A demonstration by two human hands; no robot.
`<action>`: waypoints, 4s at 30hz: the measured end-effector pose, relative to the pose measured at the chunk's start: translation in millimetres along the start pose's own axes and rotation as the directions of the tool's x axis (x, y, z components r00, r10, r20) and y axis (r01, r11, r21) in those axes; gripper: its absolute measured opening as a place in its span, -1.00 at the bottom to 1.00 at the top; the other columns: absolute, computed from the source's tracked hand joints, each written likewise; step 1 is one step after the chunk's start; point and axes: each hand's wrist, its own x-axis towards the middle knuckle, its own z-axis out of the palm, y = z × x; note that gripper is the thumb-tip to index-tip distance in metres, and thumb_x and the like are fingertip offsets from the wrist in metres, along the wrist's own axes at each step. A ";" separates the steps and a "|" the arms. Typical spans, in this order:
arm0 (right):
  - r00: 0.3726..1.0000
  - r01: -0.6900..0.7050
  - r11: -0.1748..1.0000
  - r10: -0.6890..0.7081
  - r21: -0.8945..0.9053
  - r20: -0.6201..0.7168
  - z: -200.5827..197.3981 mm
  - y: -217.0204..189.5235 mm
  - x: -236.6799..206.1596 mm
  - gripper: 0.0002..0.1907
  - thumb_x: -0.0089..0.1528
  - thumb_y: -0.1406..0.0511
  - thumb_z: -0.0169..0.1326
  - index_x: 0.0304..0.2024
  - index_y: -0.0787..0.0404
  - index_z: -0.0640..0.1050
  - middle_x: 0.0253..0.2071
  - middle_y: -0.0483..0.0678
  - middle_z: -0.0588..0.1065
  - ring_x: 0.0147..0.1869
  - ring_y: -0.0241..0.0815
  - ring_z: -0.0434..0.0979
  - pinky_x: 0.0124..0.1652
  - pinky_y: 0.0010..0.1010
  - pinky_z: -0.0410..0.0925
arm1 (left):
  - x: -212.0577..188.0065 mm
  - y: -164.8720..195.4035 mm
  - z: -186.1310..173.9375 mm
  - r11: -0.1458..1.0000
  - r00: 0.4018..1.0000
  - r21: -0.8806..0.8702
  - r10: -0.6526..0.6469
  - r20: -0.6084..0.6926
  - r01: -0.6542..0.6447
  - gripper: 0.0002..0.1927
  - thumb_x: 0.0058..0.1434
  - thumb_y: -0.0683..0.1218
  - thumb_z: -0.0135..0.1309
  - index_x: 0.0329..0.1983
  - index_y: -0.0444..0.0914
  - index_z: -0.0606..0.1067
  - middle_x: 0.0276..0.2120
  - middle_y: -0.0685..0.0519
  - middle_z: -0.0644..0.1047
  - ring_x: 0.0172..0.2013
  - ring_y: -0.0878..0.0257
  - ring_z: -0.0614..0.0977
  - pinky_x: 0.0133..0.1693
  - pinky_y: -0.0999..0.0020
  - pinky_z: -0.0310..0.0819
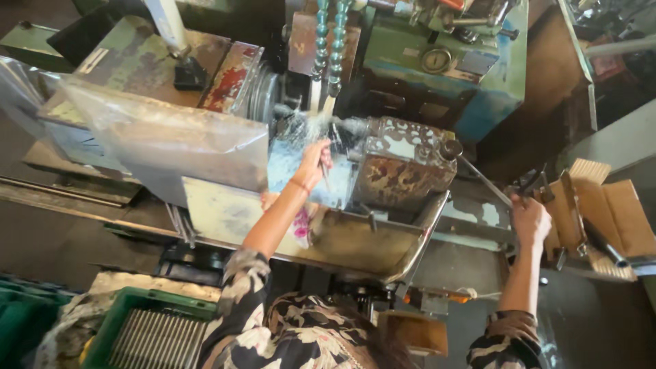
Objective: The person repeatedly picks up metal rods from a green bin, presses each rod against a rotating grinding wheel while coolant flows, then places the finished rod into a metal tray. The cycle repeats for multiple rods.
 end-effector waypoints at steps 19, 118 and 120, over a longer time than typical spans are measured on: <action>0.968 -0.249 0.963 0.247 -0.099 -0.037 91.7 55.1 64.7 -0.31 0.51 -0.09 -0.20 -0.21 0.34 0.67 -0.23 0.47 0.54 -0.09 0.60 0.52 -0.04 0.29 0.38 | 151.6 13.0 19.8 0.961 0.862 0.256 0.212 -0.461 -0.099 -0.70 0.21 -0.06 0.13 -0.07 -0.05 0.29 -0.43 0.08 0.38 -0.54 0.23 0.43 -0.54 0.20 0.33; 0.404 -0.729 -0.222 0.625 0.648 0.668 148.5 -15.2 -356.1 -0.56 0.34 0.11 0.14 0.15 0.21 0.43 -0.16 -0.06 0.58 -0.17 -0.15 0.53 -0.37 -0.36 0.30 | -261.0 31.5 -182.6 0.268 0.681 0.908 0.732 0.026 -0.322 -0.78 0.33 -0.02 0.22 -0.36 -0.26 0.57 -0.63 0.15 0.45 -0.56 0.43 0.36 -0.51 0.39 0.22; 0.519 -0.779 -0.074 0.482 0.623 0.706 152.8 -53.0 -378.6 -0.55 0.30 0.18 0.11 0.18 0.24 0.42 -0.10 -0.06 0.57 -0.09 -0.17 0.55 -0.30 -0.38 0.35 | -304.2 27.3 -210.9 0.070 0.604 0.975 0.794 0.072 -0.210 -0.73 0.24 0.04 0.28 -0.42 -0.23 0.56 -0.65 0.13 0.46 -0.60 0.39 0.43 -0.52 0.37 0.28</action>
